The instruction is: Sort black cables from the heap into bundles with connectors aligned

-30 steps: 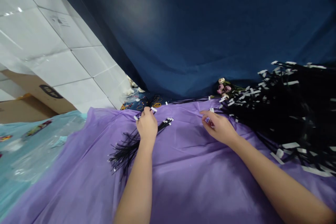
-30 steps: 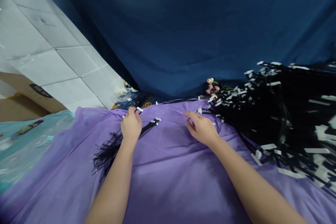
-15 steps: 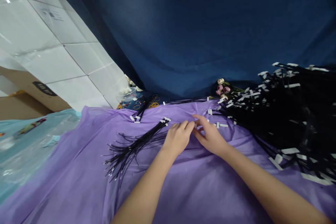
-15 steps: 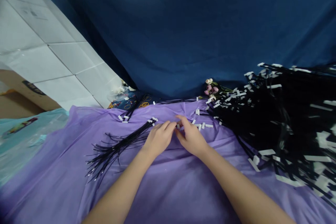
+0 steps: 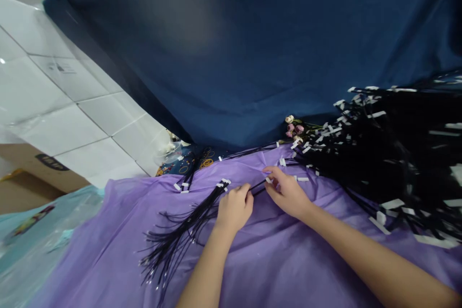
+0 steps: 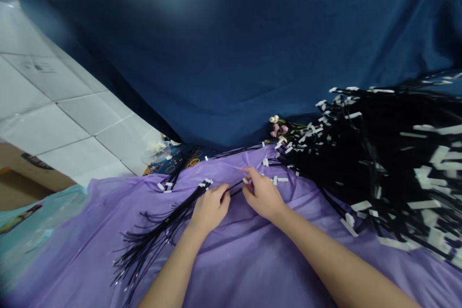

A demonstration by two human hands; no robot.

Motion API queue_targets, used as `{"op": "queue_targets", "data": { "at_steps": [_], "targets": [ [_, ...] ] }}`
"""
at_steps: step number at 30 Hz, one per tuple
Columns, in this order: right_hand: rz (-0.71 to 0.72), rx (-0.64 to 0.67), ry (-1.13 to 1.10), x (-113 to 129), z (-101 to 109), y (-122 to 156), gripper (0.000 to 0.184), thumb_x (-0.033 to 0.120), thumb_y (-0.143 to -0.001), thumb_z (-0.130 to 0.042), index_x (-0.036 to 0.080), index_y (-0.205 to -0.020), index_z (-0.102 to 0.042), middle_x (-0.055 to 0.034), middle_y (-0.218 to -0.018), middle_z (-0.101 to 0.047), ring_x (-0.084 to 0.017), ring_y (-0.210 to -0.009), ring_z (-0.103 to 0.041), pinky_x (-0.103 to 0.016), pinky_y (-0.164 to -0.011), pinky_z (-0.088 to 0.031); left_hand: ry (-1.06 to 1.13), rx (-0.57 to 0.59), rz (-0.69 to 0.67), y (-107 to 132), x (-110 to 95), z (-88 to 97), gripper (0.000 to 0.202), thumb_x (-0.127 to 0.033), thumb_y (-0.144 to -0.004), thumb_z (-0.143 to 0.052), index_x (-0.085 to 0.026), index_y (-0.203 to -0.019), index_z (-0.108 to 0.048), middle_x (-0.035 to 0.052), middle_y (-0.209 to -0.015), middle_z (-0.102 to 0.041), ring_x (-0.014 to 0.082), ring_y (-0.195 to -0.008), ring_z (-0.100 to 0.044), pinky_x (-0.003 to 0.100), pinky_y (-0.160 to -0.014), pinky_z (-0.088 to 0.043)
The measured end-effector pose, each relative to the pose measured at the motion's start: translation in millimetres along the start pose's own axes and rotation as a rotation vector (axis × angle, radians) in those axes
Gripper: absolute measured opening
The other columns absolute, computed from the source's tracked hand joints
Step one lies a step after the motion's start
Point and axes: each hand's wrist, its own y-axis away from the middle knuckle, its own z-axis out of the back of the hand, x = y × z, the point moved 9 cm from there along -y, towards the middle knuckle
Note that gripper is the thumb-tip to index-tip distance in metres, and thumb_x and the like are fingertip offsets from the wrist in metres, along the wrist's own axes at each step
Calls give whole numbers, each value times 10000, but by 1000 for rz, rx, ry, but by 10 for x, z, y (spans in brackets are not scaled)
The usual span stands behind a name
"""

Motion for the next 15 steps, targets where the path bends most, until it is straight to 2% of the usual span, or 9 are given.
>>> {"op": "queue_targets", "data": {
  "at_steps": [6, 12, 15],
  "targets": [
    [-57, -150, -94, -87, 165, -47, 297, 230, -808, -488, 219, -1104, -516, -12, -827, -610, -147, -609, -555, -271, -608, -443, 49, 13, 168, -49, 256, -59, 235, -240, -877, -440, -268, -979, -650, 43, -890, -732, 222, -860, -690, 272, -679, -441],
    [-208, -354, -276, -383, 481, -97, 319, 333, -772, -561, 226, -1070, -526, -16, -877, -596, -124, -548, -547, -264, -525, -457, 43, -8, 194, -59, 359, -8, 205, -268, -886, -445, -253, -939, -643, 47, -869, -722, 223, -840, -683, 268, -645, -425],
    [-278, -429, -405, -527, 559, -101, 353, 377, -740, -604, 233, -1049, -513, 2, -845, -599, -108, -486, -529, -253, -462, -443, 36, -12, 191, -60, 362, 11, 227, -290, -904, -425, -245, -924, -647, 66, -837, -715, 238, -823, -681, 277, -630, -427]
  ]
}}
